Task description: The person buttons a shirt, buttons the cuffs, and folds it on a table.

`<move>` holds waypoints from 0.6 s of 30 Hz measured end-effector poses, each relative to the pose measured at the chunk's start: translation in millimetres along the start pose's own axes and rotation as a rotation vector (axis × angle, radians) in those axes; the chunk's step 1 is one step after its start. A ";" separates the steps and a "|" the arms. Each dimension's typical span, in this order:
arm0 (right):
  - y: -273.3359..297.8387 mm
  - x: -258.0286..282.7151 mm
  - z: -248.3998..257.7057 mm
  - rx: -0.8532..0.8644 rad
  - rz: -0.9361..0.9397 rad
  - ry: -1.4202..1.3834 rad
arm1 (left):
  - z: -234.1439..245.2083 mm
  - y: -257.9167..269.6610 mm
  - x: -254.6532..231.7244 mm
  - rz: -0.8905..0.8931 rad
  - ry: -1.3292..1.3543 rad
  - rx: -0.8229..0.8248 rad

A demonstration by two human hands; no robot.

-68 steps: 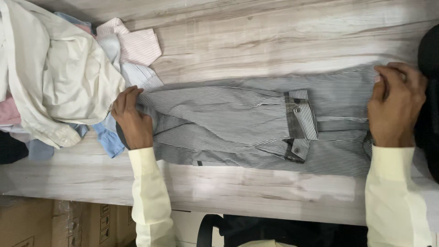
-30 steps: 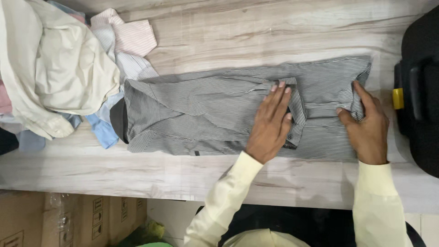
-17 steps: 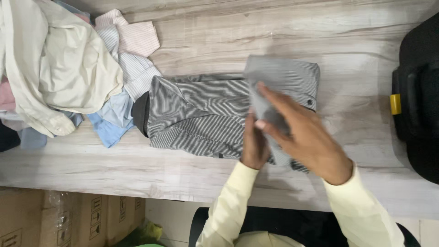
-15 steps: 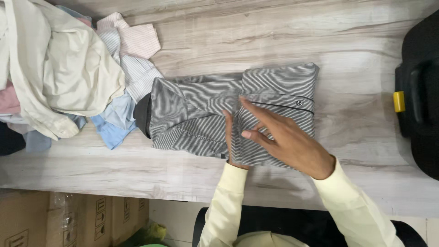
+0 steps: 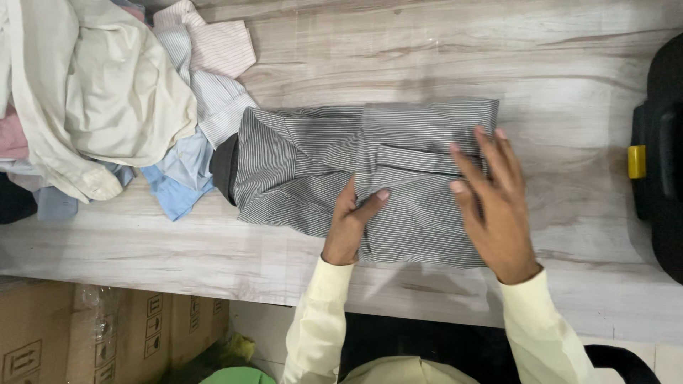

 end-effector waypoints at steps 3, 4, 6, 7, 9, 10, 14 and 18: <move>-1.8 11.5 -61.7 0.230 0.201 0.229 | 29.9 4.2 -19.0 -0.032 -0.214 -0.150; -0.3 7.2 -75.1 0.288 0.185 0.302 | 39.5 9.9 -24.7 -0.034 -0.253 -0.214; 1.3 -1.2 -86.4 0.347 0.169 0.370 | 43.9 20.1 -32.8 -0.033 -0.293 -0.284; 0.1 -2.2 -85.4 0.330 0.198 0.435 | 44.8 29.2 -48.1 -0.128 -0.492 -0.389; 6.4 -2.3 -80.3 0.310 0.218 0.507 | 38.1 48.7 -60.2 -0.221 -0.692 -0.482; 7.1 -8.8 -68.3 0.243 0.108 0.401 | 19.4 64.6 -71.3 -0.401 -0.871 -0.521; 33.7 -40.9 -23.6 0.044 -0.401 -0.021 | -31.5 80.5 -48.1 -0.497 -1.054 -0.303; 64.2 -55.0 -16.1 0.026 -0.777 -0.220 | -46.1 61.0 -10.8 -0.373 -1.102 -0.136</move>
Point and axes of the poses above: each hand's wrist, its own y-axis away from the middle knuckle, its own z-axis out of the back of the hand, x = y × z, the point moved 9 cm from there along -y, towards the middle knuckle, and after that the axes turned 8 degrees about z, right-handed, at the moved point
